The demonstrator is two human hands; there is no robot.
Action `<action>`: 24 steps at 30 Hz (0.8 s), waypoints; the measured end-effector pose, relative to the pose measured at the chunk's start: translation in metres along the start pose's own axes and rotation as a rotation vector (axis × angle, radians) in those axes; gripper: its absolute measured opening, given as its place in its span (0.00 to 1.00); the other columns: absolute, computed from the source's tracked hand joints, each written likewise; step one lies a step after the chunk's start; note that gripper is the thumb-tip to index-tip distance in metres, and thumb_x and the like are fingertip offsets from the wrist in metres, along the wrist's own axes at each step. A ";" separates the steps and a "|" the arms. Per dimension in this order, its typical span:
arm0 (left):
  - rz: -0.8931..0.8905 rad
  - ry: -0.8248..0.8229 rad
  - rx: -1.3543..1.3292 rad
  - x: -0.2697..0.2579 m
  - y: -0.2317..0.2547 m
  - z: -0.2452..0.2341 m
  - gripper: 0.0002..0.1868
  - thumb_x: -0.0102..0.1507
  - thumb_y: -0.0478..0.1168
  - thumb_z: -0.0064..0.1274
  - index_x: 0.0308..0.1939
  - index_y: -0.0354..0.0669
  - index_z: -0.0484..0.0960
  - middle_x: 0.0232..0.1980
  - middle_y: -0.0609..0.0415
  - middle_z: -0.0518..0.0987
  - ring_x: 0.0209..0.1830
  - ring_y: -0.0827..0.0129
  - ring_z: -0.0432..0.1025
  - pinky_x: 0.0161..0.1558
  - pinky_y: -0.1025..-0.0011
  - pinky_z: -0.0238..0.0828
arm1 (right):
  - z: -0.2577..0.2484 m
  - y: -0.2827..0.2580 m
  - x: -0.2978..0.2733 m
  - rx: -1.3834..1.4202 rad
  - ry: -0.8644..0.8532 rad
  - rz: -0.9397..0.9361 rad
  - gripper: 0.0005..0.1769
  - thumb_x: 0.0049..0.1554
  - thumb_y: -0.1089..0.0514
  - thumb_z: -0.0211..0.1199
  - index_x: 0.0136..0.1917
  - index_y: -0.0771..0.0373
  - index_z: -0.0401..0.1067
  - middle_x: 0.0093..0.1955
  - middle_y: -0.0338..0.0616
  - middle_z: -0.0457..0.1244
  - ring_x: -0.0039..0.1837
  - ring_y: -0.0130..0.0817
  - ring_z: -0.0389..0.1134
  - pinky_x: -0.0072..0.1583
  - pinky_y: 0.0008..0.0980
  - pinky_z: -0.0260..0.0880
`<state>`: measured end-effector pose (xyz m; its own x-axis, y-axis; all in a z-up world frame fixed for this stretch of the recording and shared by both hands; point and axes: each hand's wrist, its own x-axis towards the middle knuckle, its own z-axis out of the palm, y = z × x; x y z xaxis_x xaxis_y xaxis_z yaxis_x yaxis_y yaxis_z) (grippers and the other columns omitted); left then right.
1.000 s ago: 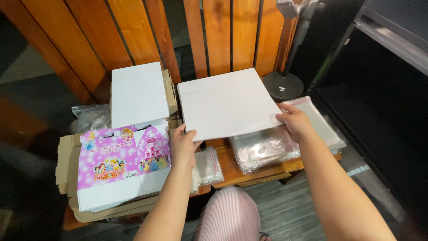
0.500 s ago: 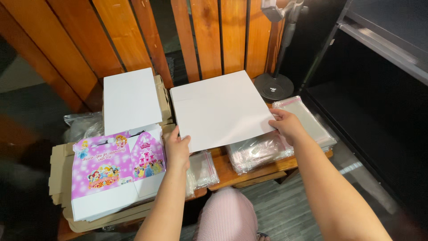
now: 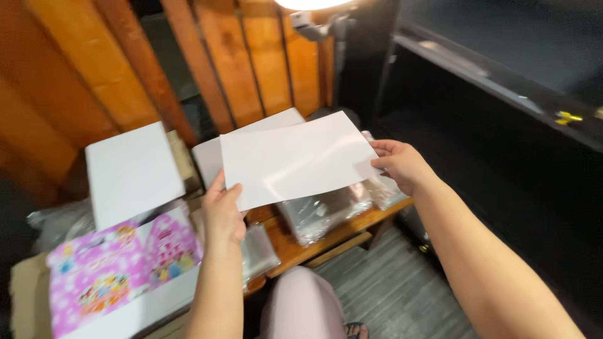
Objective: The person sits on the floor and repeatedly picks up flat cardboard pieces from a pile on a wooden table. They place each piece onto a stack inside a black shelving unit, alternating between brown and white cardboard sheets.
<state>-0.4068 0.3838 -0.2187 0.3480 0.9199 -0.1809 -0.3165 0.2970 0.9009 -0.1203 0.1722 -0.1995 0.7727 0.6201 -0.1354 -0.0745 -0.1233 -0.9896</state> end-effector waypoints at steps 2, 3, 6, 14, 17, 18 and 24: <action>0.038 -0.091 -0.069 0.015 -0.012 0.017 0.35 0.68 0.28 0.48 0.79 0.49 0.62 0.62 0.38 0.75 0.58 0.50 0.76 0.52 0.44 0.79 | -0.019 -0.028 -0.026 -0.045 0.055 -0.049 0.33 0.51 0.75 0.62 0.70 0.64 0.71 0.63 0.50 0.70 0.60 0.40 0.73 0.51 0.34 0.77; 0.025 -0.125 -0.068 0.012 -0.007 0.033 0.35 0.68 0.28 0.48 0.79 0.49 0.62 0.62 0.38 0.75 0.58 0.50 0.76 0.52 0.44 0.79 | -0.033 -0.038 -0.034 -0.043 0.091 -0.051 0.33 0.51 0.75 0.62 0.70 0.64 0.71 0.63 0.50 0.70 0.60 0.40 0.73 0.51 0.34 0.77; 0.037 -0.220 -0.064 -0.002 0.009 0.079 0.32 0.68 0.29 0.49 0.77 0.45 0.65 0.63 0.38 0.76 0.59 0.50 0.77 0.49 0.45 0.81 | -0.073 -0.063 -0.055 -0.120 0.173 -0.168 0.34 0.51 0.74 0.61 0.71 0.64 0.70 0.61 0.46 0.71 0.58 0.32 0.73 0.52 0.27 0.76; 0.048 -0.467 0.213 -0.077 0.066 0.216 0.25 0.64 0.37 0.47 0.66 0.51 0.79 0.53 0.60 0.82 0.44 0.69 0.75 0.31 0.76 0.66 | -0.164 -0.184 -0.187 -0.383 0.557 -0.238 0.24 0.57 0.67 0.62 0.65 0.51 0.77 0.61 0.33 0.70 0.47 0.21 0.68 0.45 0.15 0.66; 0.069 -0.522 0.249 -0.117 0.091 0.263 0.32 0.61 0.42 0.52 0.71 0.51 0.74 0.60 0.61 0.82 0.47 0.72 0.78 0.33 0.79 0.68 | -0.209 -0.209 -0.224 -0.323 0.628 -0.317 0.25 0.55 0.64 0.65 0.66 0.52 0.77 0.56 0.33 0.69 0.44 0.17 0.67 0.39 0.11 0.63; 0.066 -0.543 0.245 -0.125 0.093 0.284 0.32 0.61 0.42 0.52 0.71 0.51 0.74 0.60 0.61 0.82 0.47 0.72 0.78 0.33 0.79 0.68 | -0.225 -0.216 -0.236 -0.326 0.649 -0.317 0.25 0.55 0.64 0.65 0.66 0.52 0.77 0.56 0.33 0.69 0.44 0.17 0.67 0.39 0.11 0.63; 0.018 -0.781 0.172 -0.172 0.090 0.394 0.34 0.60 0.41 0.56 0.72 0.47 0.73 0.63 0.58 0.83 0.51 0.72 0.81 0.44 0.78 0.77 | -0.292 -0.230 -0.298 -0.178 0.843 -0.487 0.23 0.48 0.64 0.67 0.58 0.55 0.80 0.51 0.36 0.74 0.46 0.20 0.73 0.50 0.14 0.78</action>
<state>-0.1477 0.1511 0.0495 0.8816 0.4601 0.1054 -0.2097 0.1819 0.9607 -0.1496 -0.2109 0.0830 0.8948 -0.1118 0.4323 0.4133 -0.1591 -0.8966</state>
